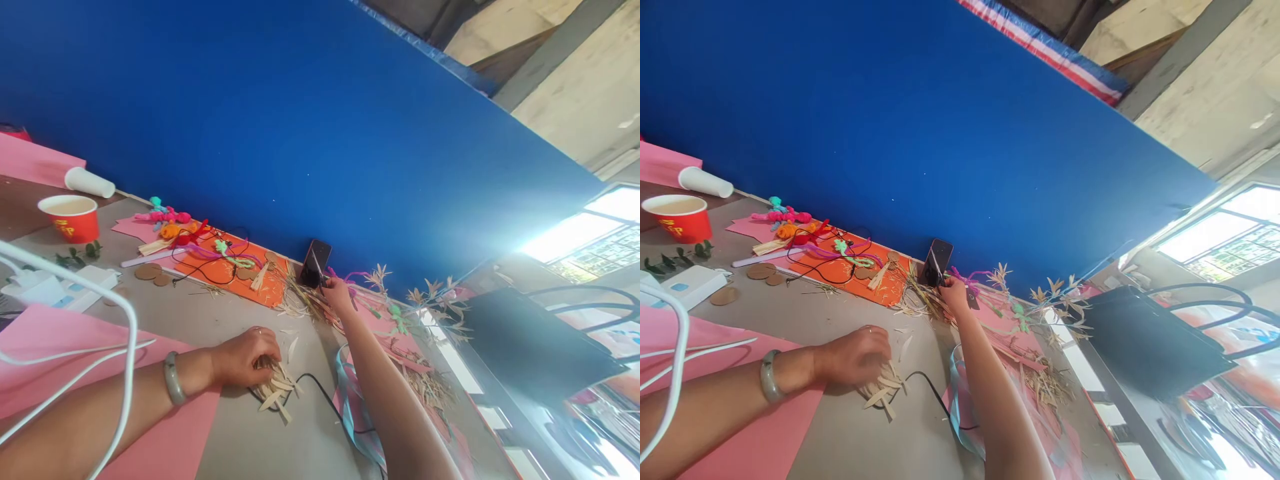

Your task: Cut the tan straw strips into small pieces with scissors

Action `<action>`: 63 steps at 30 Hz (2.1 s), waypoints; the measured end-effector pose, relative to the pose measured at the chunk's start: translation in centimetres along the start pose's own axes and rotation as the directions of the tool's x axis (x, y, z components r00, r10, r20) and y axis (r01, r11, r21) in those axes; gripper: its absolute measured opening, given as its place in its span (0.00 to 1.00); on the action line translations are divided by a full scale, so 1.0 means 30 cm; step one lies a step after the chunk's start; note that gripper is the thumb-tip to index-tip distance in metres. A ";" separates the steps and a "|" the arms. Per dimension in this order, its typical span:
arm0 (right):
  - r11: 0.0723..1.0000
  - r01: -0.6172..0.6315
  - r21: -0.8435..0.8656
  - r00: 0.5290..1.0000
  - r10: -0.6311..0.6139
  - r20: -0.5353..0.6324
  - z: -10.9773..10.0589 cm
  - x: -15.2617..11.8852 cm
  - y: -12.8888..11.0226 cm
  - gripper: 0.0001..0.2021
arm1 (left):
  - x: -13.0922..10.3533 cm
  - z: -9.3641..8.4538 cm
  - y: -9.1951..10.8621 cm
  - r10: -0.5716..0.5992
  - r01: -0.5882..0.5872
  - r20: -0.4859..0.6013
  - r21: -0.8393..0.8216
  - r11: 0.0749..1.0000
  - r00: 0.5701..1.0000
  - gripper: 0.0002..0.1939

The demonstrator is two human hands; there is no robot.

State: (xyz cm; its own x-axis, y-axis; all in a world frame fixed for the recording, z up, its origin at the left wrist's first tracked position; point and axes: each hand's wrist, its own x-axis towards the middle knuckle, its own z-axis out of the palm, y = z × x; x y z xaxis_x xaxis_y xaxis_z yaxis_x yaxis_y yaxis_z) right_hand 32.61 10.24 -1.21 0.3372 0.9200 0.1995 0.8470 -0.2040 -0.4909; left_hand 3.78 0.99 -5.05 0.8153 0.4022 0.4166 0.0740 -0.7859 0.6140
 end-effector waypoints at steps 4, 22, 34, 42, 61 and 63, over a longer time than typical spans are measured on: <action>0.995 0.018 -0.100 1.000 -0.018 -0.004 0.018 0.008 0.002 0.03 | 0.000 -0.004 0.007 0.049 -0.049 0.033 -0.003 0.999 0.998 0.03; 0.983 0.044 -0.176 0.998 -0.050 -0.032 -0.018 -0.006 0.036 0.05 | 0.002 -0.003 0.002 0.048 -0.047 0.035 -0.025 0.999 0.998 0.05; 0.983 0.081 -0.166 0.996 -0.085 -0.017 0.085 0.031 0.043 0.05 | 0.003 -0.003 0.005 0.058 -0.057 0.038 -0.028 0.998 0.998 0.04; 0.987 0.072 -0.141 0.997 -0.076 -0.018 0.081 0.036 0.056 0.03 | 0.007 -0.008 0.010 0.063 -0.062 0.037 -0.011 0.998 0.997 0.02; 0.989 0.132 0.062 0.991 -0.130 -0.043 0.102 0.036 0.070 0.06 | 0.006 -0.018 0.020 0.059 -0.058 0.036 -0.036 0.998 0.998 0.03; 0.986 0.142 0.092 0.990 -0.139 -0.037 0.097 0.031 0.064 0.06 | 0.006 -0.015 0.016 0.059 -0.058 0.038 -0.031 0.998 0.998 0.03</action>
State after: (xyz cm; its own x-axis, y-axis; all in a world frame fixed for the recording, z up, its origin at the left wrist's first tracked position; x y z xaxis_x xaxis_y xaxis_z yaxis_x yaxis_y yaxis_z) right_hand 33.35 11.68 -4.45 0.2316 0.9262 0.2974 0.8451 -0.0401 -0.5332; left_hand 3.70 0.91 -4.37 0.8396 0.3367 0.4262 0.0090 -0.7932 0.6089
